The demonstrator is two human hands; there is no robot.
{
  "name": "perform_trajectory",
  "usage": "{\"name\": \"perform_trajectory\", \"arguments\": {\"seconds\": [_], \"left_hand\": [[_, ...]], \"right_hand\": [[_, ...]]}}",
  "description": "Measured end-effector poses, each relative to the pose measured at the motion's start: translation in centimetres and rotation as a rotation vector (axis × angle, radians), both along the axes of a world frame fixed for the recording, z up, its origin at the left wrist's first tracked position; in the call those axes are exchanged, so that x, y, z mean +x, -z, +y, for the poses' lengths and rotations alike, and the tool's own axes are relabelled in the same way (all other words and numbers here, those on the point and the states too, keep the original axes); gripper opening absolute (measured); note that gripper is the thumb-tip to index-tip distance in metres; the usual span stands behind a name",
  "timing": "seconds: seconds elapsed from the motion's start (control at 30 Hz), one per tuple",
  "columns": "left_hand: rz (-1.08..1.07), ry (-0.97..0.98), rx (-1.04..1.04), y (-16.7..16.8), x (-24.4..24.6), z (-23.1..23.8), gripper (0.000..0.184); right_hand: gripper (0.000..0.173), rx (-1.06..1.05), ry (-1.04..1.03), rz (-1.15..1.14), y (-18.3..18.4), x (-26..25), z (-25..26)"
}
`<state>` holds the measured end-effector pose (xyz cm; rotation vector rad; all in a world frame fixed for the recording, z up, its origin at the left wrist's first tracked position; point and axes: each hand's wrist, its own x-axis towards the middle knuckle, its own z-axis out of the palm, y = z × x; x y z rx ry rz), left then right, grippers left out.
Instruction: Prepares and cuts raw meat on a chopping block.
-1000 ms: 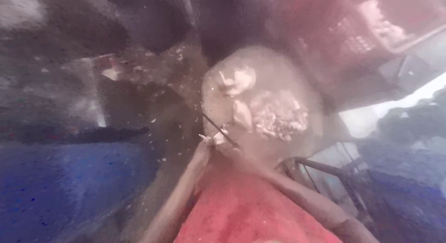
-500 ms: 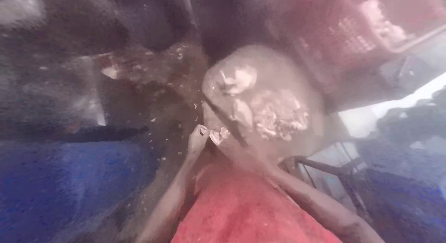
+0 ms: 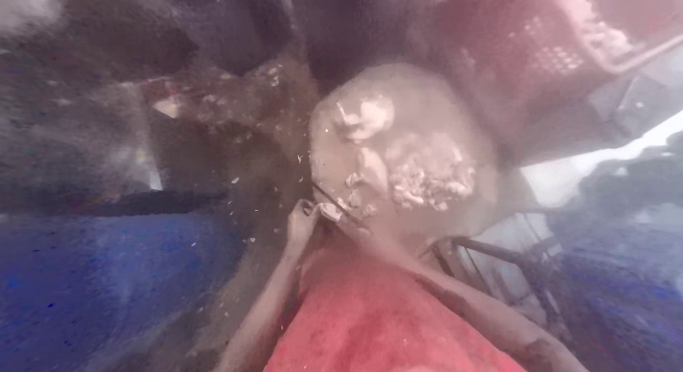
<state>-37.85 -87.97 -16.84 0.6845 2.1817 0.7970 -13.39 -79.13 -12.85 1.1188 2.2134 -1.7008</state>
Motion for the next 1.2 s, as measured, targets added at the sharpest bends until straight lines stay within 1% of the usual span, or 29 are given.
{"name": "perform_trajectory", "arguments": {"seconds": [0.03,0.07,0.1,0.17,0.23,0.27,0.33,0.37,0.4,0.43,0.47,0.5,0.57,0.6,0.67,0.73,0.77,0.8,0.83,0.87,0.9,0.93,0.97,1.03,1.07,1.1,1.13,1.17,1.2], "left_hand": [[-0.011,-0.016,-0.009,-0.3,0.1,0.1,0.03],[-0.04,-0.054,0.008,-0.7,0.2,0.0,0.028],[-0.075,-0.111,0.061,-0.8,0.3,0.0,0.026],[-0.182,-0.189,0.169,-0.1,1.2,-0.5,0.021],[-0.368,-0.17,0.157,1.2,1.9,-0.7,0.023],[-0.459,-0.142,0.125,1.9,2.4,-1.1,0.025],[-0.567,-0.102,0.111,2.8,3.6,-1.6,0.024],[-0.574,-0.082,0.113,3.1,3.9,-1.8,0.025],[-0.561,-0.065,0.105,3.3,4.1,-1.9,0.025],[-0.55,-0.056,0.088,3.3,4.2,-1.9,0.026],[-0.56,-0.069,0.078,3.2,4.4,-1.8,0.026],[-0.572,-0.084,0.065,3.1,4.4,-1.7,0.025],[-0.578,-0.1,0.083,3.4,3.6,-2.0,0.024],[-0.565,-0.104,0.099,3.8,3.3,-2.7,0.025],[-0.51,-0.137,0.164,4.9,2.3,-3.0,0.024],[-0.515,-0.184,0.224,5.3,1.7,-3.3,0.021],[-0.53,-0.209,0.246,5.3,1.4,-3.2,0.02],[-0.532,-0.219,0.248,5.3,1.3,-2.9,0.02],[-0.519,-0.206,0.238,5.3,1.1,-2.7,0.02],[-0.499,-0.17,0.215,5.3,0.9,-2.5,0.021],[-0.488,-0.129,0.189,5.1,0.6,-2.5,0.021],[-0.477,-0.067,0.141,4.5,-0.1,-2.7,0.021],[-0.448,0.03,0.063,3.5,-1.2,-3.0,0.022],[-0.352,0.287,-0.106,0.3,-3.8,-3.2,0.028],[-0.342,0.39,-0.142,-1.7,-4.7,-3.1,0.03],[-0.377,0.441,-0.099,-3.7,-5.2,-2.5,0.032],[-0.468,0.459,0.026,-5.7,-5.1,-1.6,0.039],[-0.583,0.508,0.174,-7.3,-4.6,-0.3,0.055],[-0.635,0.575,0.265,-8.3,-3.7,1.5,0.072]], "right_hand": [[0.055,-0.101,-0.016,-0.104,1.6,0.4,0.6],[0.054,-0.133,-0.005,-0.159,2.2,0.7,1.1],[0.055,-0.109,0.009,-0.189,1.8,0.7,1.8],[0.054,-0.01,0.077,-0.177,-0.1,0.6,2.0],[0.053,0.038,0.158,-0.037,-2.7,-0.1,2.2],[0.055,0.056,0.191,0.09,-4.0,-0.6,1.7],[0.068,0.117,0.206,0.291,-4.4,-1.3,0.7],[0.066,0.122,0.191,0.289,-3.4,-1.2,0.2],[0.059,0.105,0.155,0.208,-2.0,-0.9,-0.1],[0.054,0.077,0.1,0.065,-0.4,-0.7,0.1],[0.056,0.027,0.039,-0.079,1.2,-0.4,0.6],[0.057,-0.025,0.021,-0.161,2.1,-0.2,1.0],[0.058,-0.095,0.061,-0.19,0.9,-0.5,1.6],[0.058,-0.118,0.094,-0.145,-0.2,-0.4,1.1],[0.06,-0.1,0.158,0.089,-1.7,-0.7,0.7],[0.075,-0.112,0.212,0.326,-2.4,-1.2,-0.1],[0.082,-0.085,0.205,0.367,-2.1,-1.3,-0.5],[0.085,-0.041,0.166,0.336,-1.4,-1.0,-0.6],[0.078,-0.019,0.096,0.225,-0.8,-0.6,-0.4],[0.064,-0.062,0.014,0.063,-0.6,-0.4,0.1],[0.057,-0.115,-0.062,-0.068,0.1,-0.3,0.6],[0.057,-0.147,-0.112,-0.164,1.0,-0.2,1.0],[0.057,-0.146,-0.135,-0.206,1.4,-0.2,1.1],[0.059,-0.116,-0.144,-0.223,1.1,-0.1,1.1],[0.06,-0.109,-0.131,-0.225,1.0,0.0,0.9],[0.06,-0.097,-0.121,-0.223,1.1,0.0,0.7],[0.059,-0.07,-0.12,-0.223,1.6,0.0,0.5],[0.056,-0.056,-0.132,-0.235,2.1,0.1,0.2],[0.052,-0.042,-0.163,-0.267,2.6,0.1,0.0]]}}
